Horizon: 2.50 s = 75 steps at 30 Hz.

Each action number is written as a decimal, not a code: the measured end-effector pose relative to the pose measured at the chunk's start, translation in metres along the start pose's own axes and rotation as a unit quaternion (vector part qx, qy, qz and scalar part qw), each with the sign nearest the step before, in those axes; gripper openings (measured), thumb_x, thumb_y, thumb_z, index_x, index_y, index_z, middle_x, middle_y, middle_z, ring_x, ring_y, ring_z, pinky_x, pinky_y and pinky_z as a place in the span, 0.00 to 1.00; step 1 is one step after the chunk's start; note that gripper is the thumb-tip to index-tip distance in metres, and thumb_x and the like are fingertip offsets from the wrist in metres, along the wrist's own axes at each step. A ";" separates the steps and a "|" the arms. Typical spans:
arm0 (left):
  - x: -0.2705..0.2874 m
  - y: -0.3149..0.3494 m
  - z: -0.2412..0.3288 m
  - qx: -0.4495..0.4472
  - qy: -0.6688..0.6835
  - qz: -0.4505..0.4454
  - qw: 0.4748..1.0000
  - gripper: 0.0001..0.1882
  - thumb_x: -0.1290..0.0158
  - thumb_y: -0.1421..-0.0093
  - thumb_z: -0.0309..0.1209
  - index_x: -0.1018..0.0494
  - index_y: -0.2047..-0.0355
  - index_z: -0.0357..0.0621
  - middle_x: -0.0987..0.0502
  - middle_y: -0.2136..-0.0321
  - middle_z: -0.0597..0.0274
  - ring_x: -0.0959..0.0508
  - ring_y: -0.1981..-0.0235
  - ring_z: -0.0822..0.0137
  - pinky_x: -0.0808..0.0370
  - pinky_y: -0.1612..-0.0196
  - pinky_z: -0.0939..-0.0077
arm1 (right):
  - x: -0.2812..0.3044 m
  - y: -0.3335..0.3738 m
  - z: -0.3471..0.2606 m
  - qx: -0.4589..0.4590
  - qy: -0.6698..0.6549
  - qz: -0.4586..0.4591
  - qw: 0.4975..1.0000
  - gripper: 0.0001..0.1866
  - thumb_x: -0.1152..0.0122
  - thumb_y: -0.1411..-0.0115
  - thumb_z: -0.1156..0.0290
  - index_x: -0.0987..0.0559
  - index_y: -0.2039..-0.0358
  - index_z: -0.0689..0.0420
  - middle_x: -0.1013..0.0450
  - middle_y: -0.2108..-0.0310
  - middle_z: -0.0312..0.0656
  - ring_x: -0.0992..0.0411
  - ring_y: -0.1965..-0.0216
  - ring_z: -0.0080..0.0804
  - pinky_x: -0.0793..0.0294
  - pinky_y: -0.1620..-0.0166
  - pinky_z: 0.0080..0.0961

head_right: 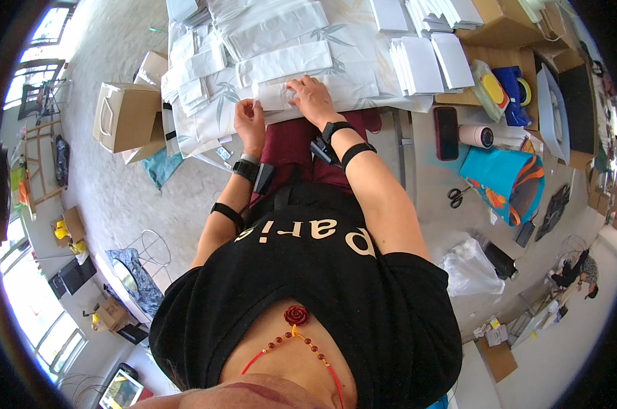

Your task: Organizing and stacking white shipping envelopes or bags on a table.

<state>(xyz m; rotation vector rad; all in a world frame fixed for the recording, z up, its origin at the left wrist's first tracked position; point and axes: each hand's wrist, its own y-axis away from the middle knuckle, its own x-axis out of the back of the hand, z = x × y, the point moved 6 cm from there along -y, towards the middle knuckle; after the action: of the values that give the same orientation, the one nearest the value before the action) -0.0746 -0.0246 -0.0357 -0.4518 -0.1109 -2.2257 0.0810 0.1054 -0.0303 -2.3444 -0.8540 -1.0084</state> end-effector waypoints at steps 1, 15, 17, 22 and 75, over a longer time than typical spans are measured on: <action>0.000 -0.001 -0.006 0.032 0.048 0.003 0.998 0.07 0.43 0.32 0.27 0.27 0.57 0.37 0.22 0.72 0.64 0.23 0.70 0.75 0.23 0.65 0.74 | 0.000 0.000 -0.001 -0.001 0.002 -0.004 1.000 0.24 0.24 0.47 0.67 0.19 0.49 0.48 0.25 0.57 0.41 0.25 0.51 0.45 0.25 0.48 0.41; -0.034 0.005 0.014 0.124 0.288 -0.076 0.947 0.09 0.48 0.28 0.30 0.33 0.56 0.36 0.26 0.71 0.66 0.28 0.70 0.77 0.28 0.66 0.78 | -0.002 0.000 -0.004 -0.005 0.044 -0.034 0.998 0.30 0.23 0.49 0.59 0.18 0.43 0.40 0.27 0.58 0.38 0.27 0.52 0.40 0.26 0.48 0.38; -0.040 0.005 0.009 0.113 0.283 -0.092 0.948 0.09 0.48 0.28 0.30 0.33 0.56 0.37 0.26 0.70 0.66 0.28 0.70 0.77 0.28 0.66 0.78 | -0.003 0.000 -0.004 -0.003 0.054 -0.030 0.998 0.30 0.23 0.49 0.59 0.18 0.43 0.39 0.28 0.58 0.38 0.27 0.52 0.40 0.26 0.48 0.38; -0.051 0.004 -0.001 0.107 0.240 -0.109 0.959 0.09 0.49 0.28 0.30 0.33 0.56 0.36 0.26 0.70 0.66 0.29 0.70 0.76 0.29 0.66 0.77 | -0.002 0.000 -0.005 -0.005 0.068 -0.030 0.997 0.30 0.22 0.49 0.58 0.18 0.44 0.39 0.28 0.57 0.38 0.27 0.51 0.40 0.26 0.48 0.39; -0.076 0.034 0.038 -0.329 -0.352 -0.309 0.820 0.48 0.51 0.35 0.65 0.47 0.24 0.53 0.54 0.22 0.49 0.58 0.21 0.47 0.61 0.24 0.39 | 0.053 0.031 0.054 -0.160 -0.021 0.123 0.979 0.17 0.36 0.45 0.80 0.25 0.53 0.61 0.21 0.63 0.51 0.21 0.59 0.53 0.22 0.54 0.45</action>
<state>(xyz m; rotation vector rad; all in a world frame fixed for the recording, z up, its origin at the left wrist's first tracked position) 0.0058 0.0178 -0.0299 -1.8435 0.1651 -2.5488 0.1566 0.1352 -0.0291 -2.6661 -0.4230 -1.0568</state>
